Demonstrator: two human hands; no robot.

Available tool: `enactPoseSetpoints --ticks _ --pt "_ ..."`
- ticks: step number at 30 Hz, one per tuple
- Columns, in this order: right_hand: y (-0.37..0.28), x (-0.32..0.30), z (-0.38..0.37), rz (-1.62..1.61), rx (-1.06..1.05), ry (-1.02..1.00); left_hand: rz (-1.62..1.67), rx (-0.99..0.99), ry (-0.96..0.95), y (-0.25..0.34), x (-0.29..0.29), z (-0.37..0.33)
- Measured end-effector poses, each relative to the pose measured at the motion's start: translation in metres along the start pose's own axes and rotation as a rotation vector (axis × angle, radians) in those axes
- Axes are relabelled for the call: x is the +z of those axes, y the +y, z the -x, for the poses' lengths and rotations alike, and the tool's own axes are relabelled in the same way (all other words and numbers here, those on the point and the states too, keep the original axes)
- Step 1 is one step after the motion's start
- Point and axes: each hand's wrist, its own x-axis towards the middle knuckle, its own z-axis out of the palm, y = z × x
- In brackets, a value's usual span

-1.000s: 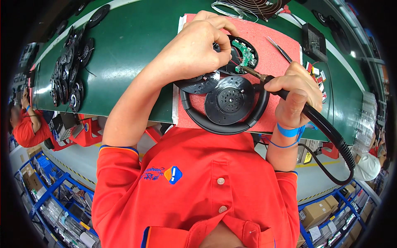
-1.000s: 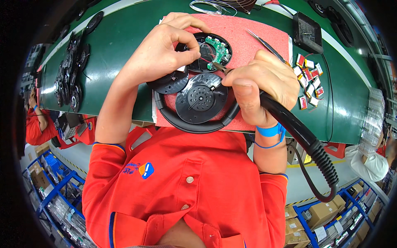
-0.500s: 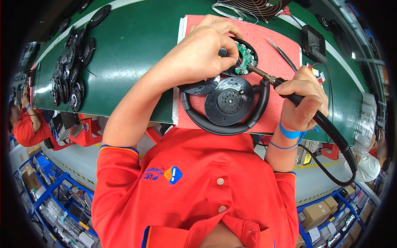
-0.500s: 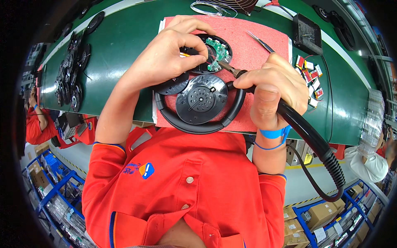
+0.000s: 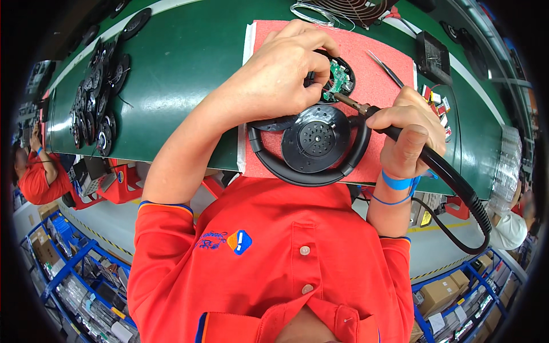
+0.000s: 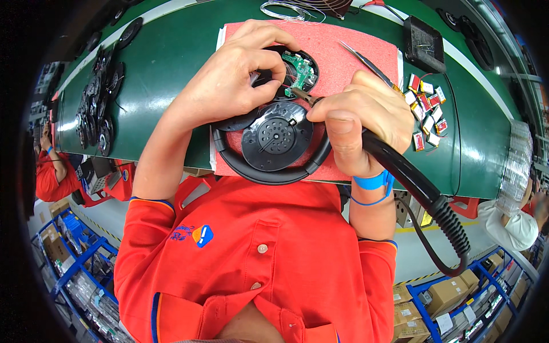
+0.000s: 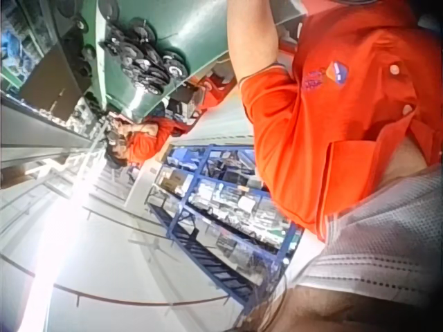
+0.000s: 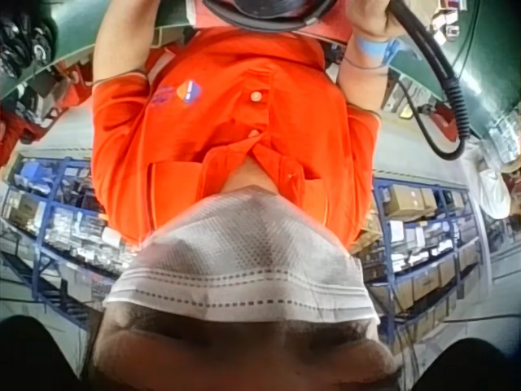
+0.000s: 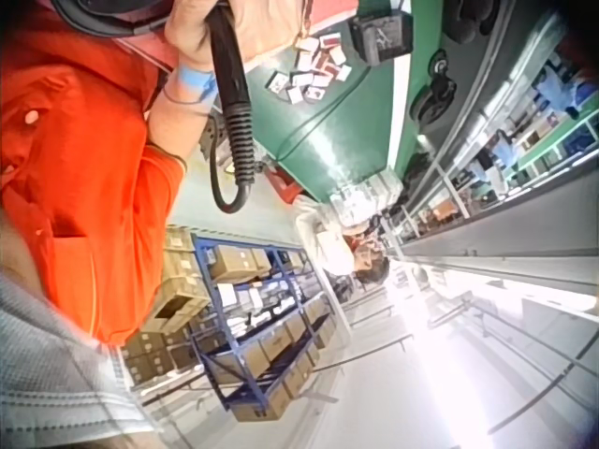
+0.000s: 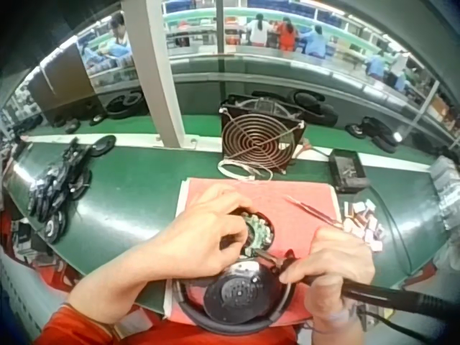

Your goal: Soldering wires onto a printed circuit board inside a headphone ear cup.

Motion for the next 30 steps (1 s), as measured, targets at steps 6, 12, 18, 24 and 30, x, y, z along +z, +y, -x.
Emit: enactPoseSetpoints --ticks 6,12,18,24,30 --pt "-0.0005 0.0029 -0.0005 0.006 0.003 -0.008 -0.022 0.003 0.003 0.0004 0.0003 0.0001" --pt "0.0013 0.0035 -0.0002 0.001 -0.018 0.003 -0.03 0.01 0.009 0.0005 0.0012 0.0002" --pt "0.0009 0.0033 -0.0001 0.014 -0.005 -0.012 -0.041 0.009 0.01 0.0005 0.0012 0.0" --pt "-0.0004 0.0017 -0.0013 0.032 0.001 -0.035 -0.05 0.003 0.006 0.0012 0.001 -0.0003" --pt "0.0011 0.0024 -0.0014 0.019 -0.001 -0.032 -0.051 -0.002 0.001 0.0001 0.002 -0.0008"
